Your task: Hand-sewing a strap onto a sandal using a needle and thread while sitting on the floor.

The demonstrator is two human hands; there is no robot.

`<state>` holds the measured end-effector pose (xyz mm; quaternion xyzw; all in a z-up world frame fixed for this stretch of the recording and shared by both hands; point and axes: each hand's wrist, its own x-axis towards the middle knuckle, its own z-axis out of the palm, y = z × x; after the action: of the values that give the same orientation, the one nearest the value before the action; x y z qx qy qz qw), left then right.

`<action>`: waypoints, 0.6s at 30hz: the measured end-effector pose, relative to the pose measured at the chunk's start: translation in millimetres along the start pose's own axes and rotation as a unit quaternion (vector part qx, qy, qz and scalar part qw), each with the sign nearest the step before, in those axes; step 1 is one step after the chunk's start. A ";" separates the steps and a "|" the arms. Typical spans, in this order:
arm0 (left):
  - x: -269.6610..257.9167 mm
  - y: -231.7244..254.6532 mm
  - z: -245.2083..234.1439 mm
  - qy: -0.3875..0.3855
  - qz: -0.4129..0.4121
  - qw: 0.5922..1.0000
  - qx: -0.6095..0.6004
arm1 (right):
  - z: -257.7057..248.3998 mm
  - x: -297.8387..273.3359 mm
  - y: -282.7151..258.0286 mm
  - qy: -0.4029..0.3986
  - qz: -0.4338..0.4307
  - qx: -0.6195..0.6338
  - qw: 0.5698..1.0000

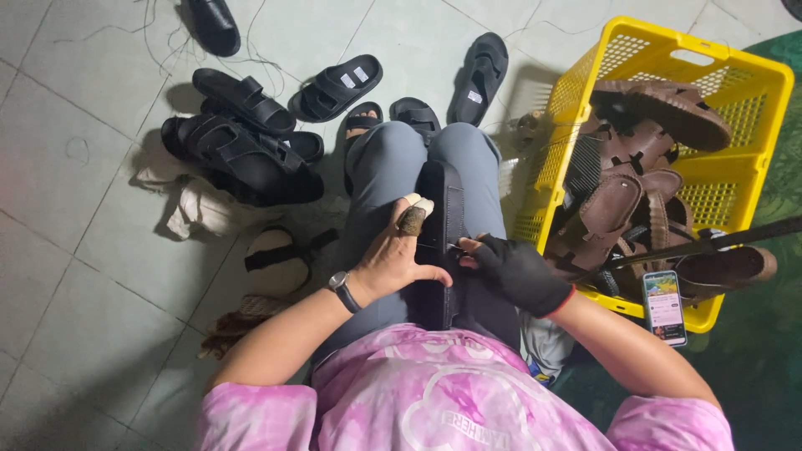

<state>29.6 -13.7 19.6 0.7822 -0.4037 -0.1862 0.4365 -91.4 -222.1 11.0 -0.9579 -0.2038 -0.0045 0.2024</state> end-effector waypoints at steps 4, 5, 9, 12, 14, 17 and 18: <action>-2.8 -0.3 1.0 -0.006 0.003 0.999 0.034 | -21.8 9.4 -10.2 0.053 0.019 0.055 0.997; -1.7 -0.4 0.4 -0.026 0.002 0.999 0.031 | -28.0 12.4 -12.7 0.074 0.016 0.060 0.995; 0.7 -1.2 -1.8 -0.039 0.008 0.998 0.043 | -48.4 19.4 -23.0 -0.009 0.060 0.065 0.996; 2.0 -3.3 -1.4 -0.052 0.012 0.998 0.039 | -49.4 20.6 -20.4 -0.037 0.055 0.013 0.998; 1.6 -7.8 -0.4 -0.063 0.014 0.997 0.038 | -44.6 23.7 -14.3 -0.026 -0.027 -0.049 0.998; 4.2 -14.9 5.8 -0.046 0.005 0.998 0.042 | -17.5 21.4 -1.4 -0.012 -0.034 -0.066 0.997; 2.9 -8.7 2.8 -0.042 0.005 0.998 0.044 | -15.4 20.0 -1.9 -0.011 -0.038 -0.067 0.997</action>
<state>33.7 -14.8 11.0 0.7902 -0.4332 -0.1991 0.3851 -72.7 -218.8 27.7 -0.9609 -0.2412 -0.0152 0.1354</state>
